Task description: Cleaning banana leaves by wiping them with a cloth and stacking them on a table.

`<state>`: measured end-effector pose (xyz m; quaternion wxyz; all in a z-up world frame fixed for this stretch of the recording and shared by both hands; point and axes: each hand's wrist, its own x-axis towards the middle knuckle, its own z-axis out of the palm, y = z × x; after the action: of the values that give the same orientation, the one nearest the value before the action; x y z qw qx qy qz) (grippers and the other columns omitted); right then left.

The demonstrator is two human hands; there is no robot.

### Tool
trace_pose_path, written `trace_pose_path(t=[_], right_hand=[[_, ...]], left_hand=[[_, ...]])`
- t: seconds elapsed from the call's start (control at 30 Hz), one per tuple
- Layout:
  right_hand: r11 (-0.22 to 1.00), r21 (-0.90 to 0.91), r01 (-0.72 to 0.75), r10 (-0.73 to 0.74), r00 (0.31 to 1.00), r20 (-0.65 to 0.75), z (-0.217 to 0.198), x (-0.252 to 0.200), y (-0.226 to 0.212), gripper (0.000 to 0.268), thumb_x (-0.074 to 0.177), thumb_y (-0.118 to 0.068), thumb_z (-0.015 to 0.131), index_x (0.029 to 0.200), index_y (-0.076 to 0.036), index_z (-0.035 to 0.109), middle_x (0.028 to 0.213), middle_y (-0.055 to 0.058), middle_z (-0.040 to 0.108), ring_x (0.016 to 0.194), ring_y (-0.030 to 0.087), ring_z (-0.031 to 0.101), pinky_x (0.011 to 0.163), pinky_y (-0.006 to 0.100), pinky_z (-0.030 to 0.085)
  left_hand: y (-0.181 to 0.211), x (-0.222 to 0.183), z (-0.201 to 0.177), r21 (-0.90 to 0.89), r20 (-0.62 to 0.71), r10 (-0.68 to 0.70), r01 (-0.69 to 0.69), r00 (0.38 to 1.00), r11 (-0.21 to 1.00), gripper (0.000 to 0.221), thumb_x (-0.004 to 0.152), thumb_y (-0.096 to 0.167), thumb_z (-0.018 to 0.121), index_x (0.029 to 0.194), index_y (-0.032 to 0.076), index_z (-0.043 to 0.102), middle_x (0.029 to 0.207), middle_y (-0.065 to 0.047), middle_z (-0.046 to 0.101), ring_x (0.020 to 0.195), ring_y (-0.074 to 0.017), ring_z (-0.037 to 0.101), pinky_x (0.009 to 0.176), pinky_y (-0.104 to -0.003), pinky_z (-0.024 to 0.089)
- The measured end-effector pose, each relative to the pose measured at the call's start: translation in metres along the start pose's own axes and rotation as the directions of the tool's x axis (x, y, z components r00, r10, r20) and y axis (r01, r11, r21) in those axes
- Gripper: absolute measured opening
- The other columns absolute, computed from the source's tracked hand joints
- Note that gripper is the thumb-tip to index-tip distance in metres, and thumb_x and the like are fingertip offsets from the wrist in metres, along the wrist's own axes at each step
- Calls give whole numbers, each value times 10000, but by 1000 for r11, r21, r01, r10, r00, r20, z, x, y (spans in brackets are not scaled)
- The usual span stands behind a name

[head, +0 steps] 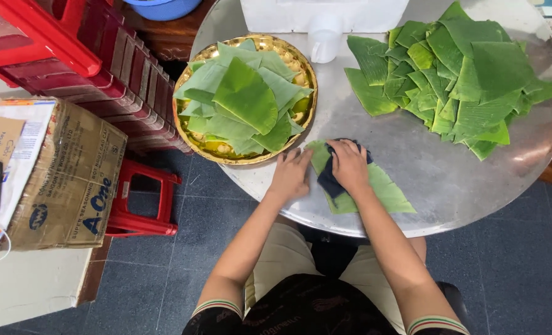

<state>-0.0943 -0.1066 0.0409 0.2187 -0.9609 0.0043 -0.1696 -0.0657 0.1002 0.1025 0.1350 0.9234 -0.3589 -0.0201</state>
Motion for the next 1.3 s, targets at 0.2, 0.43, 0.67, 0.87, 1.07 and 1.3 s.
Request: trace_pose_path(t=[0.2,0.43,0.67,0.87,1.07,1.3], right_hand=[[998,25,49,-49,999,-1,-3,0,1,326,1059,-138,554,1358,-204,665,1210,53,729,1309,247,575,1116,555,325],[971,109,212,-216,976,28,10,-15,-21,383,995,-134,599,1354,-254,656,1197,17,732,1268,214,601,1052,478,381],[980,99,173,-181,980,79,0,-21,-27,383,999,-122,575,1370,-197,636,1170,65,739,1251,261,618,1035,492,395],[987,35,157,-158,986,49,1,-20,-22,420,964,-133,605,1374,-220,628,1156,35,740,1269,240,613,1040,478,405],[984,116,136,-151,980,127,-9,-26,-19,419,981,-95,584,1387,-190,623,1207,53,735,1269,261,605,1058,508,391],[981,110,159,-170,980,98,-16,-37,-23,396,965,-125,641,1352,-211,638,1171,27,736,1202,245,640,1004,480,443]], left_hand=[[-24,10,47,140,-247,166,-134,955,981,385,840,111,590,1208,96,704,1257,-36,621,1241,-235,494,935,-414,396],[-30,16,57,78,-275,159,-143,948,987,288,816,115,579,1059,121,733,1134,2,601,1219,-214,488,915,-412,377],[-30,13,53,41,-226,137,-131,964,991,330,864,122,566,1157,126,718,1163,-10,605,1282,-222,483,948,-426,366],[-34,18,63,60,-173,134,-126,976,990,399,819,127,602,1203,132,707,1192,-7,602,1307,-233,466,959,-446,370],[-31,17,55,71,-172,140,-129,975,989,405,811,103,597,1200,121,707,1192,-12,602,1293,-232,472,946,-435,374],[-33,16,58,79,-139,138,-128,981,989,457,761,101,636,1214,106,694,1241,-20,589,1303,-244,458,951,-448,382]])
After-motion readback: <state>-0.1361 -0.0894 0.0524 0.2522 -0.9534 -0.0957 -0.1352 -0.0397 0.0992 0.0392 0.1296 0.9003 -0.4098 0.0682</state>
